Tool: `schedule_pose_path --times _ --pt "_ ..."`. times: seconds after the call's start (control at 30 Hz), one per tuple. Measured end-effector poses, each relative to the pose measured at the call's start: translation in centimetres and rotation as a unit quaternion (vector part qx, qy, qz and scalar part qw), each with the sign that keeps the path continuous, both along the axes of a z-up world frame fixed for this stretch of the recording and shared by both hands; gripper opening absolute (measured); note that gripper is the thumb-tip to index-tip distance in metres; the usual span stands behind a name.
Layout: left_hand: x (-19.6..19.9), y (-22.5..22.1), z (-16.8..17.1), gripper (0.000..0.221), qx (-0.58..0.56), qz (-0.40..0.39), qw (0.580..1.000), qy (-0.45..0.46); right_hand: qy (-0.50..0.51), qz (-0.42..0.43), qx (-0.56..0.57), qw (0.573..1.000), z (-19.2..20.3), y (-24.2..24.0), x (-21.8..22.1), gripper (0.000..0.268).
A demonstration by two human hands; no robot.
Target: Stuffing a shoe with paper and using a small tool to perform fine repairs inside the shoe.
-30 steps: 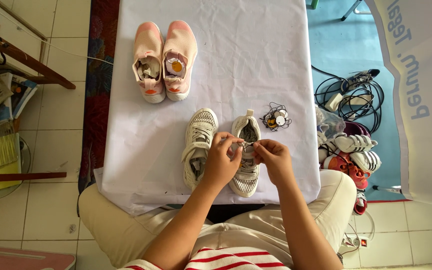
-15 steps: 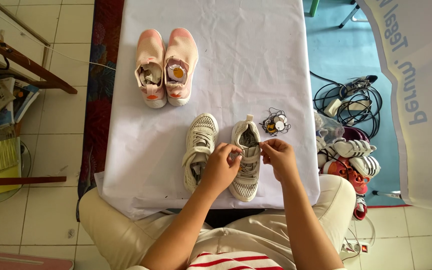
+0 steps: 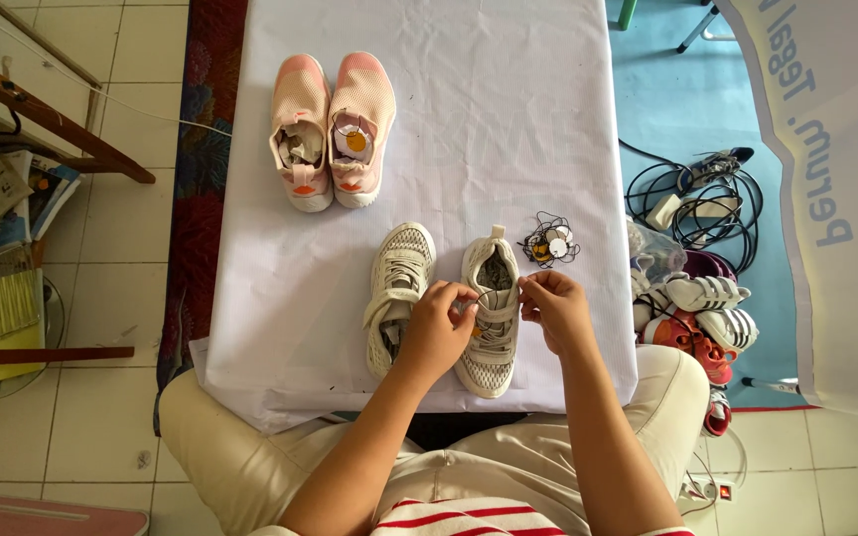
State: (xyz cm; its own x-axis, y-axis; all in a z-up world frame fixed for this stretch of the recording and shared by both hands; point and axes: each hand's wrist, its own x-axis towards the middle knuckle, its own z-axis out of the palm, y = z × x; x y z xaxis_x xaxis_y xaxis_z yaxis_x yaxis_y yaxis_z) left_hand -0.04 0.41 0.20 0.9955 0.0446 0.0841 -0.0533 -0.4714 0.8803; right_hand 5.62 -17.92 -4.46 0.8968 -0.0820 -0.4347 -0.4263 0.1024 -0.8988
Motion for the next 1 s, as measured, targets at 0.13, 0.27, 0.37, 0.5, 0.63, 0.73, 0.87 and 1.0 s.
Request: schedule_pose_path --times 0.13,0.27,0.37,0.5,0.63,0.73,0.87,1.0 --pt "0.1 0.0 -0.2 0.010 -0.009 0.004 1.000 -0.006 -0.004 0.004 -0.014 1.000 0.1 0.0 -0.3 0.015" --pt "0.2 0.5 -0.8 0.011 -0.011 0.019 0.999 -0.049 -0.010 0.014 -0.056 0.998 0.8 -0.3 -1.2 0.013" --pt "0.4 2.2 0.5 0.011 0.027 0.031 0.996 -0.077 -0.019 0.022 -0.080 0.996 1.4 -0.5 -2.1 0.015" --pt "0.5 5.3 2.9 0.012 0.075 0.065 0.988 -0.115 -0.021 0.061 -0.101 0.993 2.5 -0.6 -3.9 0.030" --pt "0.2 7.9 2.7 0.013 0.091 0.097 0.991 -0.031 -0.003 0.109 -0.112 0.988 1.7 -1.3 -5.3 0.057" --pt "-0.5 9.0 1.9 0.033 0.091 0.086 0.992 -0.009 0.012 0.116 -0.100 0.988 1.6 -1.1 -6.1 0.066" --pt "-1.0 9.5 2.1 0.059 0.056 0.045 0.994 0.078 0.013 0.121 -0.083 0.989 1.9 -0.3 -6.5 0.075" --pt "-1.4 9.5 2.4 0.083 0.028 0.001 0.987 0.160 -0.013 0.130 -0.115 0.985 2.0 0.0 -6.5 0.083"
